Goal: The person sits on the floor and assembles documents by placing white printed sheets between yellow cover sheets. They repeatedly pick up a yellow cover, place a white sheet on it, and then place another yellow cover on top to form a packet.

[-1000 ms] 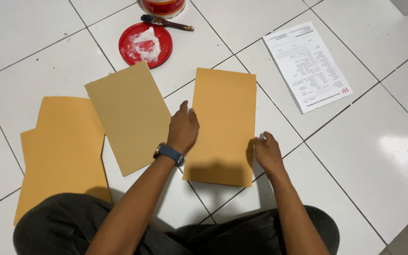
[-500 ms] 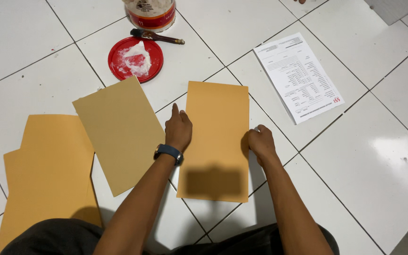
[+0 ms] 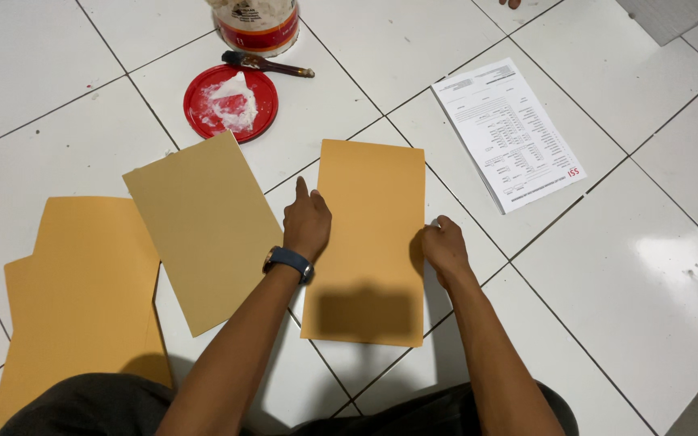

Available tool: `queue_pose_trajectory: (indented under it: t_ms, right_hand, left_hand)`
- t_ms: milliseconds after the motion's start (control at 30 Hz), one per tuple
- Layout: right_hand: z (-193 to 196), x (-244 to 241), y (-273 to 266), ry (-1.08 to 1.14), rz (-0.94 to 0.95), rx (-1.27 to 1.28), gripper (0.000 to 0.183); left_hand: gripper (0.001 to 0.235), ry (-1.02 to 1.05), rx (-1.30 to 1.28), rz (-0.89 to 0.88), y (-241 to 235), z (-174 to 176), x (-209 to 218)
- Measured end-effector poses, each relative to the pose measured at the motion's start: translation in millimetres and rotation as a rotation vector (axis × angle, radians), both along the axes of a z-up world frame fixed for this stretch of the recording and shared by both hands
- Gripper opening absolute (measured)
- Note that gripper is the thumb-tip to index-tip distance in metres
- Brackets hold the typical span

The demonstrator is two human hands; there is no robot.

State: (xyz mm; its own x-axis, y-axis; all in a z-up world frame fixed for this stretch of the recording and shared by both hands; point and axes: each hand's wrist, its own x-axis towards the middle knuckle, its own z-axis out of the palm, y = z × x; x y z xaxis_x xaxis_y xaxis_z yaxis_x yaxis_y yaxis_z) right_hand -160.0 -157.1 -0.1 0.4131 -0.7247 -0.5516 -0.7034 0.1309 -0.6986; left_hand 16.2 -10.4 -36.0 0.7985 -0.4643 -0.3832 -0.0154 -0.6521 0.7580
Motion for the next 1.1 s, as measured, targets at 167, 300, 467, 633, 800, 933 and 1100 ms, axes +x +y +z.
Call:
queue_pose_trajectory:
  t_ms: [167, 300, 467, 633, 800, 933, 1100]
  right_hand:
    - [-27.4, -2.6, -7.8, 0.02, 0.037, -0.005, 0.072]
    - [-47.3, -1.0, -16.2, 0.047, 0.106, -0.032, 0.076]
    - [-57.8, -12.0, -21.6, 0.036, 0.128, -0.066, 0.079]
    - [7.9, -23.1, 21.4, -0.072, -0.029, -0.081, 0.069]
    - [-1.6, -38.2, 42.4, -0.177, -0.197, -0.03, 0.066]
    - [-18.0, -46.4, 35.0, -0.22, -0.289, 0.011, 0.065]
    - [-17.1, -50.5, 31.3, -0.235, -0.311, 0.041, 0.067]
  left_hand:
    - [0.062, 0.014, 0.053, 0.034, 9.1, 6.2, -10.9]
    - [0.062, 0.035, 0.027, -0.01, 10.4, 5.9, -14.7]
    - [0.065, 0.036, -0.03, 0.07, 38.6, -9.5, 0.5]
    - [0.077, -0.496, 0.477, 0.616, 119.4, -36.1, 30.4]
    - [0.079, -0.174, 0.478, 0.648, 147.2, -75.0, 35.1]
    - [0.068, -0.109, 0.392, 0.762, 150.5, -70.6, 40.7]
    - [0.069, 0.052, 0.26, 0.882, 164.1, -91.1, 71.8]
